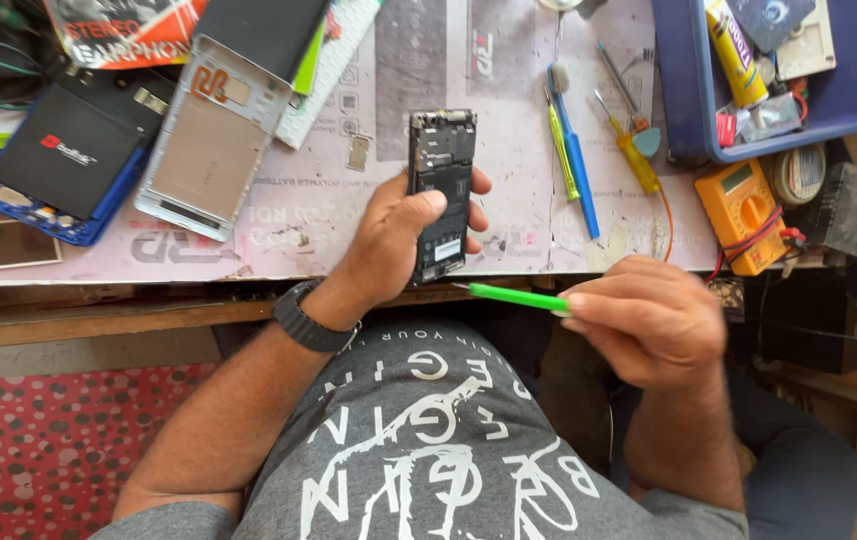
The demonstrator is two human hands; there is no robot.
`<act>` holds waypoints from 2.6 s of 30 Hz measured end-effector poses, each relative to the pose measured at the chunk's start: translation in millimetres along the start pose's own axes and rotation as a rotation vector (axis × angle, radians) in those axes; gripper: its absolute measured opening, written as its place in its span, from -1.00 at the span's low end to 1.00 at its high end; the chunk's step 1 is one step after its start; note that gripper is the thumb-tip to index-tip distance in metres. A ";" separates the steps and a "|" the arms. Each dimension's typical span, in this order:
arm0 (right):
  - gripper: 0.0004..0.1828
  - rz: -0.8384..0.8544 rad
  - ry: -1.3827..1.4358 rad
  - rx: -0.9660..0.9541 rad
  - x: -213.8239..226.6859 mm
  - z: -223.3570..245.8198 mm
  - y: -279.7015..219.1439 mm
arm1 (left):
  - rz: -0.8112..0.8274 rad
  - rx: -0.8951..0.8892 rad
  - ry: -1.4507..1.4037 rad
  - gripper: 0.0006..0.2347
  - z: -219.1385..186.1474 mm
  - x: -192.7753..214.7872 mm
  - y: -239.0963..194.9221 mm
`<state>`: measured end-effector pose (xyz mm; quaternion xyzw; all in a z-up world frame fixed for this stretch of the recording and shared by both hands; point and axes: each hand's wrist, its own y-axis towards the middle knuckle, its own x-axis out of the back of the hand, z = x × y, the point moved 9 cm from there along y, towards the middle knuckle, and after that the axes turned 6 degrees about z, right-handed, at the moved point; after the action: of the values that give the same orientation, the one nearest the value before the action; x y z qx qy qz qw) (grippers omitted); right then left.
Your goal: The person applies adhesive to the internal frame of a disassembled smartphone, then uses a green plastic tool and a blue toothbrush to clean the battery compartment and edges. The person reattaches the back cover, presses the edges to secure it, and tests the touchscreen responsiveness.
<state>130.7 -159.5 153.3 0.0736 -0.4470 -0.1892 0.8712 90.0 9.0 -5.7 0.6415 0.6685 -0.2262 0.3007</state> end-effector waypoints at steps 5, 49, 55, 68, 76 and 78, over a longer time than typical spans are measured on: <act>-0.79 -0.171 -0.373 -0.131 34.4 -20.3 -21.9 | 0.015 -0.005 -0.156 -0.61 -8.9 -1.1 1.9; -0.77 -0.099 0.704 -0.484 -110.0 -81.4 32.7 | -0.188 -0.207 -0.072 -0.69 -0.1 20.8 -3.6; -0.79 -0.263 0.147 -0.489 -74.8 -67.1 45.5 | -0.063 -0.262 -0.137 -0.47 -15.0 8.8 -0.2; -0.29 -0.136 -0.353 -0.147 -92.1 20.5 56.3 | -0.076 -0.172 -0.542 -0.20 -20.8 12.0 -7.3; 0.22 0.104 -0.540 -0.064 -145.7 9.8 50.3 | -0.058 -0.139 -0.459 -0.24 -15.1 10.5 -5.1; 0.30 0.166 -0.382 -0.093 -150.4 -2.0 54.9 | -0.001 -0.114 -0.458 -0.24 -12.3 4.7 -3.9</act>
<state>67.2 -49.7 55.4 -0.0408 -0.5995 -0.1476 0.7856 84.8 20.6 -0.4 0.5552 0.5947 -0.3281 0.4801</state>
